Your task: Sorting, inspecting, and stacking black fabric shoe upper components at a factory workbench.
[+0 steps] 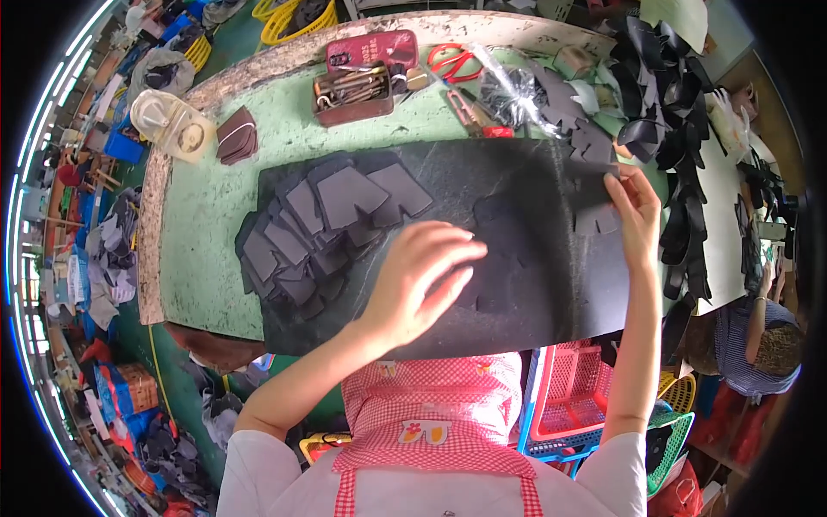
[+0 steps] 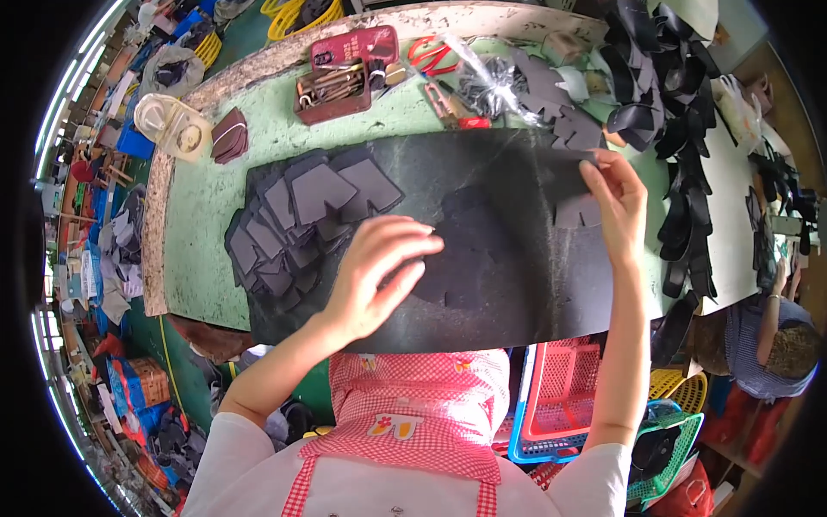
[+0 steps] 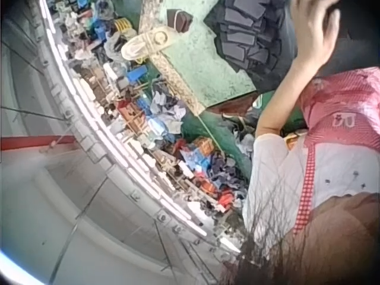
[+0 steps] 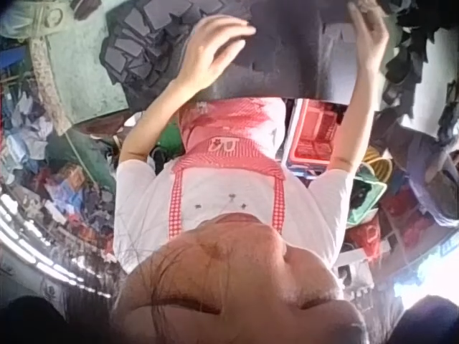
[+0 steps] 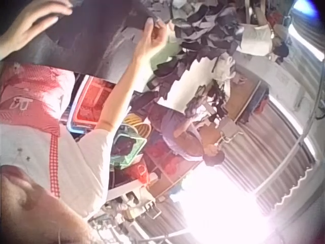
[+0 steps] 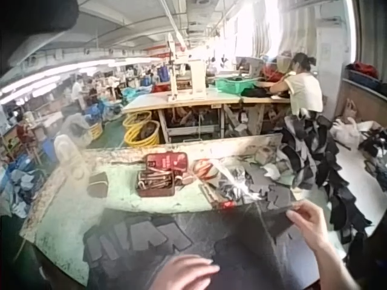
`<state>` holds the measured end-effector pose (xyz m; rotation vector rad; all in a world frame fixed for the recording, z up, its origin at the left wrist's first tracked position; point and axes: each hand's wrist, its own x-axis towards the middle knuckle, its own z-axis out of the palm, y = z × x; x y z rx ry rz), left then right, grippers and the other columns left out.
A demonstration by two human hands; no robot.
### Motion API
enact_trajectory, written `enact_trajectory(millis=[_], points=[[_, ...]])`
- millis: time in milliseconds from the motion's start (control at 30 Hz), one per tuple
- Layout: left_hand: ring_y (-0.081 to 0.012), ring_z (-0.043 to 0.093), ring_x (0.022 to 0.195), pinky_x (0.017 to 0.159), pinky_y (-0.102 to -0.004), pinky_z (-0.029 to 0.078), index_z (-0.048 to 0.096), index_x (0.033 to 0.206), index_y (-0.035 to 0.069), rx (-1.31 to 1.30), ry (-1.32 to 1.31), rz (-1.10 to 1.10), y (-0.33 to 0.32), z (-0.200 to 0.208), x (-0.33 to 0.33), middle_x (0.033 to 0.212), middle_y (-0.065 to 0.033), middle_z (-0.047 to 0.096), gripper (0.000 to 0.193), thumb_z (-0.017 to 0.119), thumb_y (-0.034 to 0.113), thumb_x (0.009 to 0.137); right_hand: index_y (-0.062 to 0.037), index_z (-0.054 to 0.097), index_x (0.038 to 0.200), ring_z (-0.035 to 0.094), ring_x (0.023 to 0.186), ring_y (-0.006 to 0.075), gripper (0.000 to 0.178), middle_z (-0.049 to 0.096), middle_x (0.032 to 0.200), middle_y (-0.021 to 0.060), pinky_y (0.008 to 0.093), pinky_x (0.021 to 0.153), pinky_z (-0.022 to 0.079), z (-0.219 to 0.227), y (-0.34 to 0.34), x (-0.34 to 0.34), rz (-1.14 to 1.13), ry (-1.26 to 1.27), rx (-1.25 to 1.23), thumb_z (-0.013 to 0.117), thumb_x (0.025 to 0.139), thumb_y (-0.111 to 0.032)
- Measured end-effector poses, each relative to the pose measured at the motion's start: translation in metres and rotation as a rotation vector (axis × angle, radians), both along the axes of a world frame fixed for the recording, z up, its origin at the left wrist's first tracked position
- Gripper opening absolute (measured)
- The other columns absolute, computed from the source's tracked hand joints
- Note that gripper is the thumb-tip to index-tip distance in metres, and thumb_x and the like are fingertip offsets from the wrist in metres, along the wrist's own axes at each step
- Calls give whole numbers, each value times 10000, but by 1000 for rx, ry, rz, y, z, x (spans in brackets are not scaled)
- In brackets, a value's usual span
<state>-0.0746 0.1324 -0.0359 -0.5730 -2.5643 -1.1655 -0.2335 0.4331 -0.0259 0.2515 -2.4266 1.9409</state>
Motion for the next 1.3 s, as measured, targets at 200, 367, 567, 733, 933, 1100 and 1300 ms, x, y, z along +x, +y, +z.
enact_trajectory(millis=[200, 367, 567, 733, 933, 1100, 1300], points=[[-64, 605, 663, 560, -242, 468, 601, 951, 26, 314, -509, 5, 20, 16, -10, 776, 10, 642, 176, 727, 143, 914, -1, 649, 1060, 605, 931, 29, 127, 677, 1004, 23, 189, 770, 500, 22, -67, 78, 541, -461, -59, 674, 937, -24], [-51, 593, 575, 505, -216, 460, 586, 872, 21, 473, -800, 39, 2, 9, -10, 707, -2, 622, 166, 701, 119, 941, 20, 649, 908, 683, 605, 111, 197, 676, 680, 40, 229, 528, 524, 16, -57, 96, 472, -718, 148, 688, 955, -168], [-82, 615, 496, 469, -238, 448, 627, 844, 24, 172, -815, 88, 1, 0, -9, 635, -28, 652, 211, 730, 192, 918, 13, 629, 837, 678, 590, 110, 184, 687, 678, 61, 221, 521, 524, 7, -71, 111, 379, -618, 285, 674, 946, -128], [-109, 645, 501, 470, -258, 454, 646, 844, 30, 113, -764, 97, 2, -4, -10, 634, -46, 668, 225, 734, 226, 911, 21, 629, 832, 673, 586, 105, 191, 683, 671, 69, 223, 516, 527, 6, -73, 109, 385, -601, 324, 693, 931, -129], [-194, 708, 658, 546, -328, 513, 648, 886, 50, -335, -499, 73, 20, 17, -15, 746, -55, 690, 189, 759, 197, 849, -16, 645, 824, 685, 631, 150, 215, 632, 610, 77, 322, 582, 535, 2, -72, 110, 418, -201, 705, 771, 842, -189], [-359, 296, 1469, 1212, -517, 216, 371, 1512, 47, -391, -137, -263, 48, -14, 29, 1565, -214, 323, 916, 723, 488, 790, -30, 663, 885, 595, 647, 172, 130, 657, 751, 96, 329, 649, 501, 11, -38, 67, 106, -37, 526, 734, 856, -134], [-310, 314, 1476, 1217, -497, 246, 429, 1471, 31, -475, -21, -312, 49, -31, 56, 1576, -163, 347, 591, 562, 193, 919, -89, 531, 1224, 613, 961, 285, 502, 615, 1060, 114, 423, 833, 495, -16, 21, 14, -110, -4, 897, 778, 811, -230]])
